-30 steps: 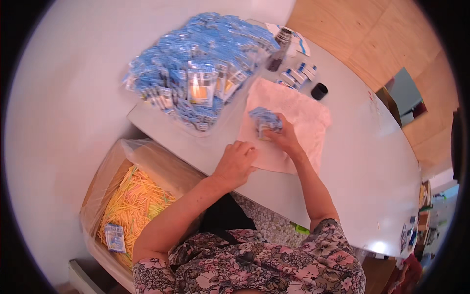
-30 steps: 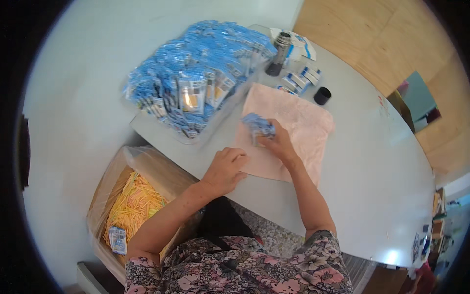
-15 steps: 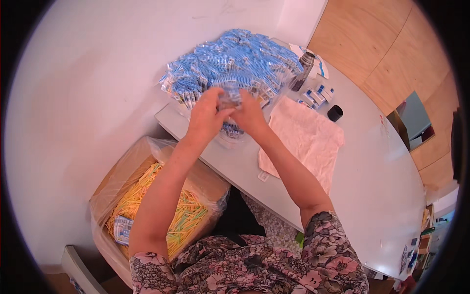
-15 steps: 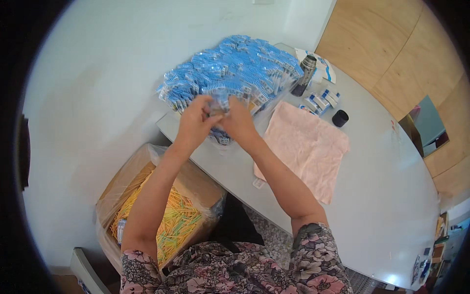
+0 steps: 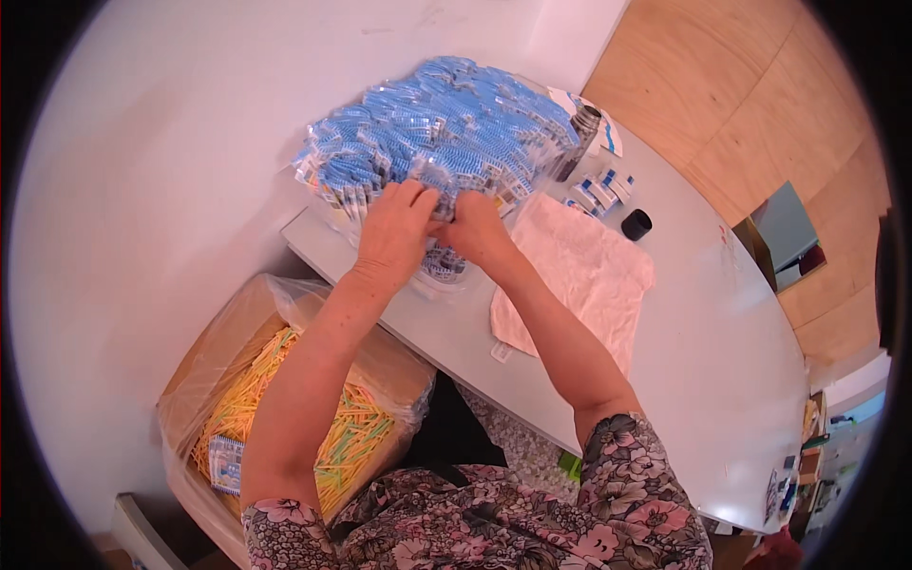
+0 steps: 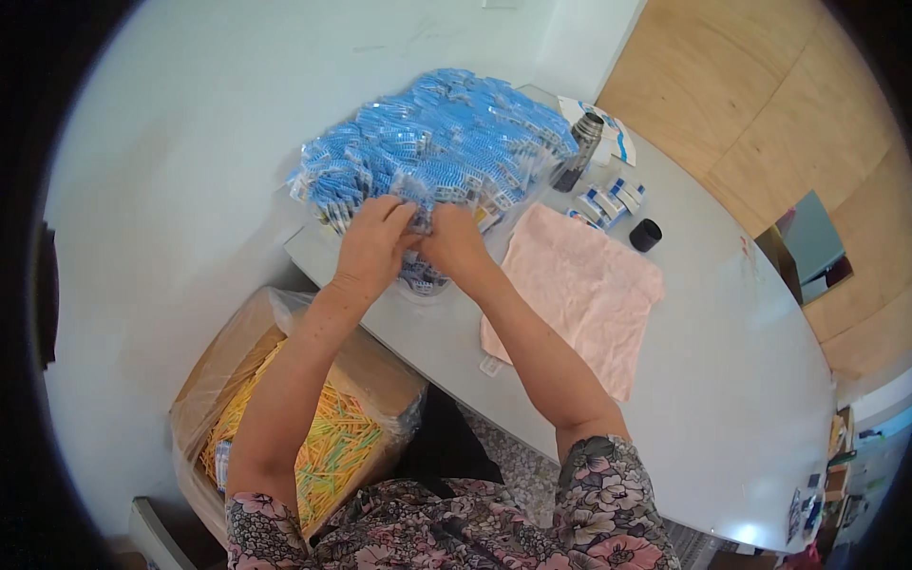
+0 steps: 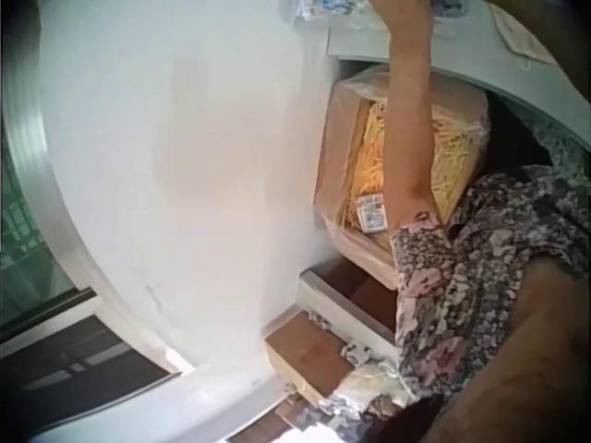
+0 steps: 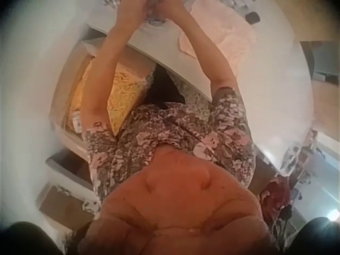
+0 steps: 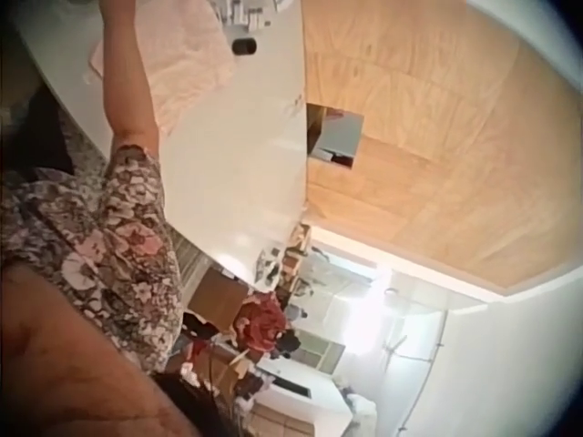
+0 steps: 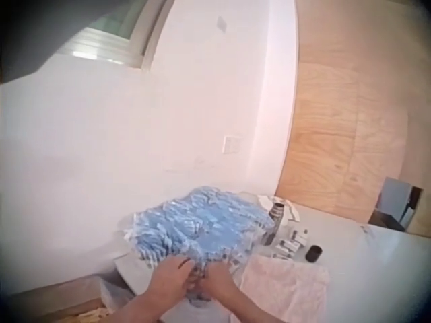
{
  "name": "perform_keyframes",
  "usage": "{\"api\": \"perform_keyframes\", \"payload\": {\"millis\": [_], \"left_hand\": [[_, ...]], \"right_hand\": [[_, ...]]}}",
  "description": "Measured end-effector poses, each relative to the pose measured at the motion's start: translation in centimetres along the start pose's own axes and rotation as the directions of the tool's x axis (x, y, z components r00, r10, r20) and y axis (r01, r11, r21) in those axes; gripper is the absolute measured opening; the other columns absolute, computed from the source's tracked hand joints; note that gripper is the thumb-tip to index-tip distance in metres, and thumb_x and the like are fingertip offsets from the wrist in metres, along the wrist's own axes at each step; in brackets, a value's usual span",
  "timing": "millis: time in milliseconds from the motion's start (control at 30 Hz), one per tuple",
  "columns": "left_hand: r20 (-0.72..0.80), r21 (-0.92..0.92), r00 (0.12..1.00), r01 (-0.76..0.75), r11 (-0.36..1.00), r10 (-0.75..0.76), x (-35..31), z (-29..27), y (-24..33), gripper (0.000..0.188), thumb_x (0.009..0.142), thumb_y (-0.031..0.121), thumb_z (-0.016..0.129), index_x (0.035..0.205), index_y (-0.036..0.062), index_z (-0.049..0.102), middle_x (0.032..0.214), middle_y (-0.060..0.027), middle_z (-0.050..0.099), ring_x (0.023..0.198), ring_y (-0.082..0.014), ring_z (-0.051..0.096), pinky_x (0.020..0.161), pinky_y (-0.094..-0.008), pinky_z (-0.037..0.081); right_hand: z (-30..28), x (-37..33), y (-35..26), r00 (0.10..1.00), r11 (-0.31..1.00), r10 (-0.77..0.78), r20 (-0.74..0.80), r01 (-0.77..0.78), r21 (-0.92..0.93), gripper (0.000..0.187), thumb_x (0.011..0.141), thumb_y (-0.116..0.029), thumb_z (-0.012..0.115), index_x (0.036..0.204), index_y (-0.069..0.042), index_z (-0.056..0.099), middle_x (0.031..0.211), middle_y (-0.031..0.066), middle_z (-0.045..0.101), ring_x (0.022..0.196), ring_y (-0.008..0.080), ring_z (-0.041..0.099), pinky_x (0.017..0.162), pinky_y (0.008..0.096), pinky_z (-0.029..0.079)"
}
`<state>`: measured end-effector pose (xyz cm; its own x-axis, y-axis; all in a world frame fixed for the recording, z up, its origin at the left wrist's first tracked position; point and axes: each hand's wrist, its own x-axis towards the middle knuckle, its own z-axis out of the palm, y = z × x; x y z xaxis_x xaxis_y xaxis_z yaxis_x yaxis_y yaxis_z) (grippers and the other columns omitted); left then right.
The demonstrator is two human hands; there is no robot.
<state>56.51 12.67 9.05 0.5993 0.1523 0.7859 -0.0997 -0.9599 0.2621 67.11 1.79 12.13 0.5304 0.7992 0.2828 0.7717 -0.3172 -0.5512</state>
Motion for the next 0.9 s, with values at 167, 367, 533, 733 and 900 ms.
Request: {"api": "perform_keyframes", "payload": {"millis": [167, 367, 533, 733, 900], "left_hand": [[0.124, 0.124, 0.991, 0.033, 0.992, -0.048, 0.3, 1.4, -0.3, 0.033, 0.067, 0.007, 0.071, 0.096, 0.0072, 0.055, 0.096, -0.0088, 0.05, 0.091, -0.0284, 0.052, 0.077, -0.0398, 0.044], [0.241, 0.203, 0.965, 0.055, 0.978, -0.104, -0.5, 2.7, 0.2, 0.027, 0.069, 0.004, 0.066, 0.092, 0.0087, 0.052, 0.094, -0.0088, 0.049, 0.094, -0.0275, 0.052, 0.078, -0.0409, 0.043], [0.218, 0.243, 0.972, 0.035, 0.969, -0.089, -0.5, 4.5, 0.8, 0.022, 0.074, 0.002, 0.06, 0.093, 0.009, 0.051, 0.09, -0.012, 0.05, 0.086, -0.029, 0.058, 0.071, -0.0409, 0.047], [0.195, 0.261, 0.976, 0.041, 0.964, -0.094, -1.8, 5.1, 0.1, 0.026, 0.073, 0.006, 0.064, 0.095, 0.0089, 0.052, 0.092, -0.0129, 0.052, 0.086, -0.0312, 0.059, 0.071, -0.0413, 0.05], [0.11, 0.222, 0.991, 0.048, 0.974, -0.074, -5.3, 3.3, 0.4, 0.028, 0.068, 0.004, 0.068, 0.094, 0.0079, 0.057, 0.094, -0.0146, 0.054, 0.09, -0.0326, 0.058, 0.074, -0.0437, 0.049]], "right_hand": [[-1.5, -1.1, 3.3, 0.999, 0.999, -0.039, -0.021, 0.039, 0.014, 0.037, 0.066, -0.018, 0.077, 0.09, 0.007, 0.064, 0.072, 0.0143, 0.067, 0.059, 0.0229, 0.063, 0.053, 0.0325, 0.047], [-3.5, -2.5, 8.2, 0.884, 0.999, 0.026, -0.468, -0.041, -0.023, 0.044, 0.064, -0.029, 0.081, 0.091, 0.001, 0.063, 0.074, 0.0147, 0.061, 0.073, 0.0271, 0.061, 0.068, 0.0361, 0.048], [0.9, 2.4, 10.4, 0.955, 0.943, -0.181, -0.235, 0.101, -0.316, 0.029, 0.063, -0.02, 0.072, 0.083, -0.001, 0.063, 0.08, 0.0202, 0.063, 0.077, 0.0393, 0.06, 0.07, 0.0437, 0.047], [-1.5, 0.9, 10.0, 0.991, 0.992, -0.122, -0.055, 0.123, 0.02, 0.03, 0.066, -0.013, 0.073, 0.092, -0.001, 0.063, 0.083, 0.0139, 0.066, 0.077, 0.0322, 0.064, 0.072, 0.0395, 0.051], [1.5, -5.1, 7.1, 0.817, 0.873, -0.479, -0.32, 0.408, -0.266, 0.042, 0.073, -0.014, 0.076, 0.11, -0.001, 0.061, 0.116, 0.0162, 0.06, 0.104, 0.0303, 0.059, 0.092, 0.0379, 0.046]]}}
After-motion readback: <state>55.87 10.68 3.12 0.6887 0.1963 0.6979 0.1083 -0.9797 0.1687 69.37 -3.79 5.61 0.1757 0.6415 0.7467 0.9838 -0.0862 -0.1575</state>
